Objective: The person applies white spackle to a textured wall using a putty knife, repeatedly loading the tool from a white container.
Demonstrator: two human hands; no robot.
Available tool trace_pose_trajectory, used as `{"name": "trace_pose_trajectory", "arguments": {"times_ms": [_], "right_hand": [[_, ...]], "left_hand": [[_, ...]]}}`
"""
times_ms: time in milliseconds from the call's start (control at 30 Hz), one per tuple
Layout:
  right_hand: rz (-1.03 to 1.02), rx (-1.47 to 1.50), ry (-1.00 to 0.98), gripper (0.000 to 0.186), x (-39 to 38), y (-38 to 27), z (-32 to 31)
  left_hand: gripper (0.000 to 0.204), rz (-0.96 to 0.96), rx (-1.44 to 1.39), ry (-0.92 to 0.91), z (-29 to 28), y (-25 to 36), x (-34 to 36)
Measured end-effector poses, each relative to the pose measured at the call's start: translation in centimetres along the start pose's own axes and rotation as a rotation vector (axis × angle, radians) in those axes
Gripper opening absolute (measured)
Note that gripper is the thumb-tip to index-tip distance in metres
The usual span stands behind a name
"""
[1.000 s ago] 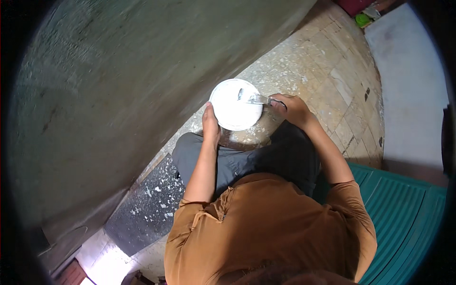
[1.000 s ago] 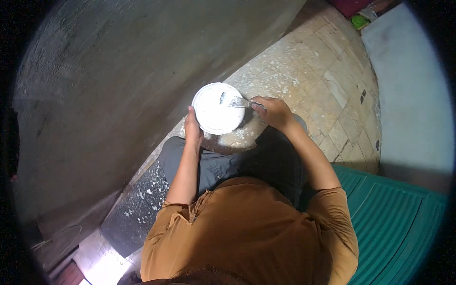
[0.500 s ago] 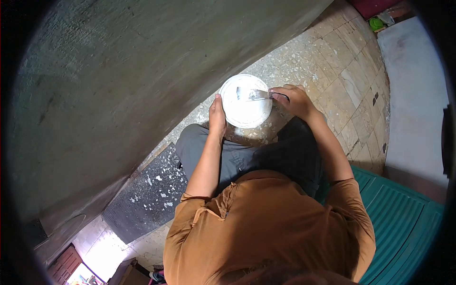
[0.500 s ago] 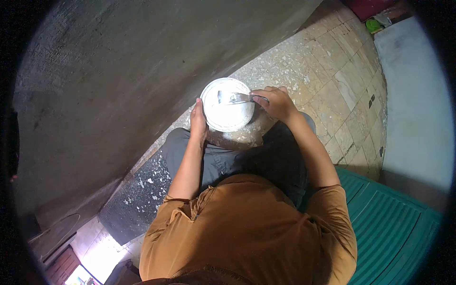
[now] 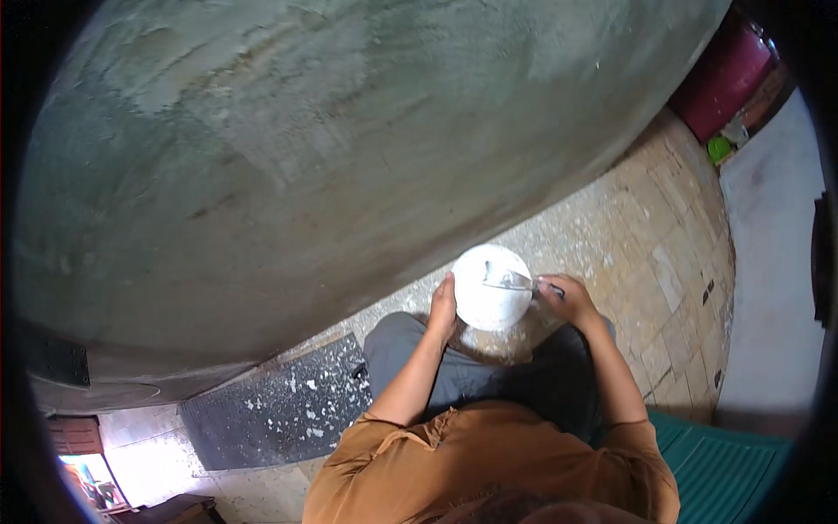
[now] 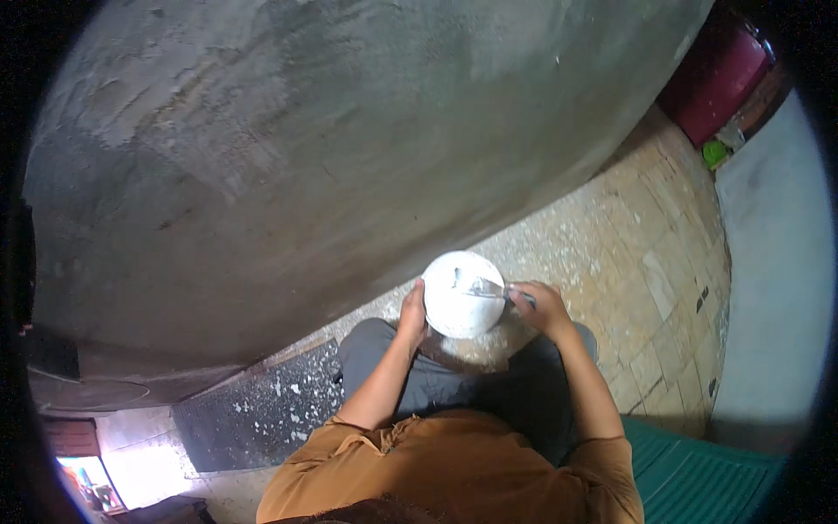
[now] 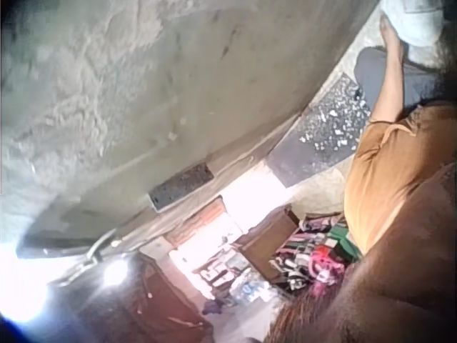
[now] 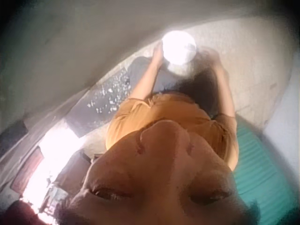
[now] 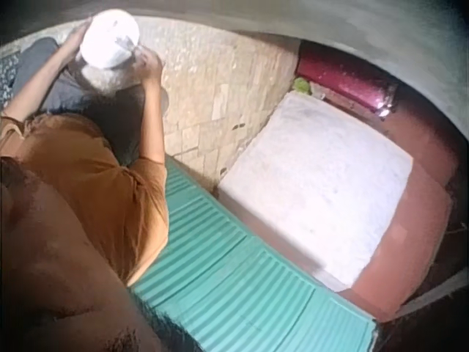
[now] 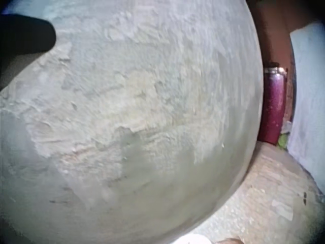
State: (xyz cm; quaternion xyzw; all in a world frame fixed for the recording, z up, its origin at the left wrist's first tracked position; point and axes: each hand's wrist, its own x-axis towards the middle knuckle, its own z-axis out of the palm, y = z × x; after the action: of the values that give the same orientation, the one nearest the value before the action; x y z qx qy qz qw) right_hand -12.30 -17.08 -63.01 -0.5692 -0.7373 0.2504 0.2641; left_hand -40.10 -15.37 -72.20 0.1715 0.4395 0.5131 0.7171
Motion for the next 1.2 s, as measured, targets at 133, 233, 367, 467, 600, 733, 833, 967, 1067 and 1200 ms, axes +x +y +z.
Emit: {"name": "trace_pose_trajectory", "arguments": {"times_ms": [133, 233, 367, 467, 600, 733, 833, 967, 1067, 1200], "right_hand": [[0.006, 0.118, 0.118, 0.025, 0.4, -2.5, -0.6], [-0.014, 0.218, 0.159, 0.024, 2.0, -6.0, -1.5], [-0.065, 0.399, 0.273, 0.027, 4.6, -12.4, -3.4], [-0.125, 0.485, 0.371, 0.031, 6.9, -17.2, -4.7], [-0.308, 0.518, 0.567, 0.032, 11.0, -22.8, -6.2], [-0.517, 0.353, 0.72, 0.033, 15.1, -26.7, -6.8], [-0.705, 0.173, 0.845, 0.035, 17.1, -27.6, -6.8], [-0.576, 0.138, 0.8, 0.034, 16.0, -27.4, -5.5], [-0.665, 0.15, 0.855, 0.033, 15.5, -26.1, -4.6], [-0.661, 0.444, 0.686, 0.038, 13.9, -25.6, -5.4]], "left_hand": [[0.054, 0.013, -0.011, 0.0, 0.1, 0.0, 0.1], [0.057, -0.015, -0.011, -0.005, 0.3, -0.1, 0.3], [0.056, -0.015, 0.019, -0.019, 0.4, 0.1, 0.3], [0.055, 0.008, 0.044, 0.004, 0.4, 0.0, 0.4], [0.054, 0.01, 0.027, 0.014, 1.1, 0.7, -0.5], [0.053, 0.01, 0.055, 0.022, 0.5, 0.2, -0.3], [0.053, 0.02, 0.038, 0.017, 0.4, 0.1, -0.1], [0.055, 0.003, -0.006, 0.004, -0.2, -0.1, 0.2], [0.056, 0.039, 0.011, -0.014, -1.1, -0.6, 0.9], [0.055, 0.021, 0.013, -0.015, -0.9, -0.7, 0.8]]}}
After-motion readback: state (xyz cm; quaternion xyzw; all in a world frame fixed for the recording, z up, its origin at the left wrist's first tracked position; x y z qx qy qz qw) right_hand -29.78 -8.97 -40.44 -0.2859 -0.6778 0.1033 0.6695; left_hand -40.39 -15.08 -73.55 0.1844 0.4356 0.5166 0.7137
